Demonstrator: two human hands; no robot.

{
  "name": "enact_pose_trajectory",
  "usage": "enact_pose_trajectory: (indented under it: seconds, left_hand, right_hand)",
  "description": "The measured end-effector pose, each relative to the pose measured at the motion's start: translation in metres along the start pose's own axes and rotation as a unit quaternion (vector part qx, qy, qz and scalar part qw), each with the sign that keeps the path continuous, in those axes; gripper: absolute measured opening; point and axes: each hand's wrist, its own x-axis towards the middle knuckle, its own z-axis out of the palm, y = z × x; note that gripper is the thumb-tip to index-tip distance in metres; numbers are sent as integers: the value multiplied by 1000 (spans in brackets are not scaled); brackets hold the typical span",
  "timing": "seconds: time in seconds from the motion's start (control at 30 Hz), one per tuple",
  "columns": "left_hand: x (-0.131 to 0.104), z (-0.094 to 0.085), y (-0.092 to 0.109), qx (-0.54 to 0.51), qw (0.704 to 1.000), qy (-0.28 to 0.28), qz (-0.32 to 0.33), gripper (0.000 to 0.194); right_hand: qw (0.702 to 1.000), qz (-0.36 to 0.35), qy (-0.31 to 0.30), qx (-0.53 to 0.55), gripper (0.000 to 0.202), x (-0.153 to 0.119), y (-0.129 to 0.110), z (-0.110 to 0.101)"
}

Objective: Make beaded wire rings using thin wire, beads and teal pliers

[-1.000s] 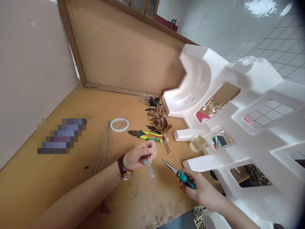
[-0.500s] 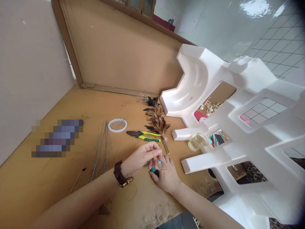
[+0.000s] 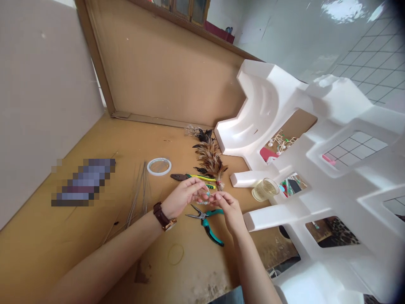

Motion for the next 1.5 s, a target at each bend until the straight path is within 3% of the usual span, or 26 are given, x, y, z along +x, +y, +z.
enact_pose_trajectory:
  seconds: [0.17,0.33,0.57,0.8,0.97,1.17,1.5]
  left_hand:
    - [2,-1,-2,85,995,11,57,21]
    - [3,-10,-10,258,951,-13,173,18]
    - [20,-32,-23,161,986,-27,42,26]
    - [20,-31,-19,183,982,-37,32,26]
    - [16,-27,-28,223,974,-25,35,22]
    - [17,-27,-32,160,986,-23,25,20]
    - [21,-29,-33,128,992,-11,11,17]
  right_hand:
    - [1000,6,17,13,20,5,11,9]
    - [1000,18,5,-7,22,20,8,13]
    - [999,51,6,3,26,24,24,6]
    - [996,49,67,38,24,23,30,5]
    - [996,61,49,48,22,20,31,13]
    - [992,75,24,94,21,19,33,11]
    - [982,95,53,152,20,20,34,16]
